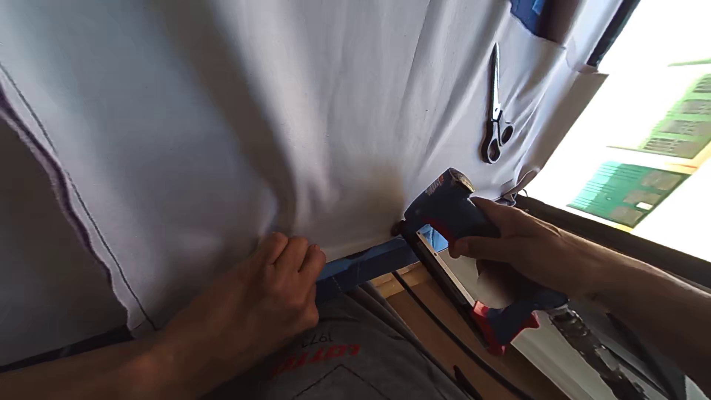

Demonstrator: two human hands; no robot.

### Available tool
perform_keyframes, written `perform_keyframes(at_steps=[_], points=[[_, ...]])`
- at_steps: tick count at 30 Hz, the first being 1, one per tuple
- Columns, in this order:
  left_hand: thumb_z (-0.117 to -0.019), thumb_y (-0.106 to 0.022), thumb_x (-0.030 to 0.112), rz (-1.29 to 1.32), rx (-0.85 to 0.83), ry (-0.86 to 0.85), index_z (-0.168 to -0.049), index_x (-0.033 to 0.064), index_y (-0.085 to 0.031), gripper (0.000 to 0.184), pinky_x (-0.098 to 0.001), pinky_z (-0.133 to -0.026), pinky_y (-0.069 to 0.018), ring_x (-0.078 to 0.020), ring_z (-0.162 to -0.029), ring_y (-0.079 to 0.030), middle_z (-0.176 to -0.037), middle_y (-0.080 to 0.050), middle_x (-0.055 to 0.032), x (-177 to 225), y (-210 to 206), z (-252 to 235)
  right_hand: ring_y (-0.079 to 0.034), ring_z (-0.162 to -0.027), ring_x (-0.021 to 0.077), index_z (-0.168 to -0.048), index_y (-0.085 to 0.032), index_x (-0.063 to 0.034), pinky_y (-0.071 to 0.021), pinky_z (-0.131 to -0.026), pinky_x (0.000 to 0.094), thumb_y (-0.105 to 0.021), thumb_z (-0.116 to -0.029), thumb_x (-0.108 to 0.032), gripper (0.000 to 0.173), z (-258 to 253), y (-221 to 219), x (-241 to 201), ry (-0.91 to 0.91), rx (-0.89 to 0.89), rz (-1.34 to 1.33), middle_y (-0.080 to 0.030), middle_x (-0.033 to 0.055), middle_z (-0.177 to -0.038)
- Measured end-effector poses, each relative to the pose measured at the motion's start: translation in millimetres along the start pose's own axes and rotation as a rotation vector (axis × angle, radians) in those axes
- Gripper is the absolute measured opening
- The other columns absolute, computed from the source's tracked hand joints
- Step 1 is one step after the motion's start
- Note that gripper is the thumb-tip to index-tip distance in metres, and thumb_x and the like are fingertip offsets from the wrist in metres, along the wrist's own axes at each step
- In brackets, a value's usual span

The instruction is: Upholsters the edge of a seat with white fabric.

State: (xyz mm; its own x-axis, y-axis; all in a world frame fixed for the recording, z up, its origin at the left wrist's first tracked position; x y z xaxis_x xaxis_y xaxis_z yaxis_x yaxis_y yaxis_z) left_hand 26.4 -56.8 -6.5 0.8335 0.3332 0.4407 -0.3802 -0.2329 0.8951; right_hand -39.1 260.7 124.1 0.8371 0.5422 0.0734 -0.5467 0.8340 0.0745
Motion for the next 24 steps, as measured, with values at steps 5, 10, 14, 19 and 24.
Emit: perform_keyframes(at_steps=[5, 10, 14, 19, 24], points=[[-0.0984, -0.031, -0.013, -0.044, -0.014, 0.033, -0.103, -0.0119, -0.061, 0.031, -0.0435, -0.060, -0.0403, -0.0338, -0.071, -0.054, -0.086, -0.058, -0.0202, -9, 11, 41, -0.064, -0.050, 0.0220, -0.126, -0.050, -0.0154, -0.0590, -0.043, 0.0354, -0.064, -0.0996, -0.018, 0.030, 3, -35, -20, 0.030, -0.006, -0.006, -0.068, 0.0120, -0.090], [-0.0995, -0.033, -0.012, -0.001, 0.034, 0.070, -0.104, -0.0121, -0.061, 0.028, -0.0433, -0.059, -0.0405, -0.0333, -0.068, -0.053, -0.083, -0.058, -0.0198, -11, 16, 74, -0.065, -0.051, 0.0222, -0.126, -0.050, -0.0156, -0.0593, -0.045, 0.0348, -0.062, -0.1003, -0.018, 0.029, 7, -69, -42, 0.042, -0.040, -0.005, -0.069, 0.0124, -0.095], [-0.0992, -0.034, -0.012, 0.010, 0.028, 0.066, -0.104, -0.0121, -0.062, 0.029, -0.0427, -0.059, -0.0417, -0.0328, -0.068, -0.054, -0.082, -0.057, -0.0188, -12, 17, 78, -0.066, -0.052, 0.0221, -0.129, -0.049, -0.0165, -0.0598, -0.045, 0.0348, -0.063, -0.1003, -0.019, 0.032, 7, -87, -57, 0.048, -0.077, 0.010, -0.070, 0.0114, -0.096], [-0.1018, -0.036, -0.010, 0.000, 0.046, 0.179, -0.113, -0.0104, -0.063, 0.030, -0.0483, -0.070, -0.0436, -0.0371, -0.080, -0.058, -0.090, -0.063, -0.0204, -24, 28, 115, -0.066, -0.052, 0.0225, -0.128, -0.048, -0.0165, -0.0606, -0.045, 0.0362, -0.063, -0.0998, -0.018, 0.032, 4, -99, -67, 0.093, -0.131, 0.009, -0.070, 0.0105, -0.099], [-0.1030, -0.039, -0.008, 0.019, 0.106, 0.180, -0.120, -0.0090, -0.064, 0.030, -0.0453, -0.068, -0.0447, -0.0338, -0.073, -0.057, -0.096, -0.069, -0.0199, -36, 33, 161, -0.065, -0.052, 0.0233, -0.129, -0.048, -0.0172, -0.0597, -0.044, 0.0368, -0.063, -0.1003, -0.020, 0.032, 8, -121, -78, 0.099, -0.135, 0.032, -0.069, 0.0108, -0.096]])
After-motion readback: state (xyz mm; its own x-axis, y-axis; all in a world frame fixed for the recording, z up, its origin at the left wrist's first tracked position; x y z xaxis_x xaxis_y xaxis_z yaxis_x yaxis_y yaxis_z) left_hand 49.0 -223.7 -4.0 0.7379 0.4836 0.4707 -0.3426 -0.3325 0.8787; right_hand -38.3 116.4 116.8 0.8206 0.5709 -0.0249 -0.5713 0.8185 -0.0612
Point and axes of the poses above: each hand's wrist, its own z-axis away from the middle knuckle, its own y-axis out of the back of the hand, x = y × z, the point moved 1 cm from there along -z, towards the middle knuckle
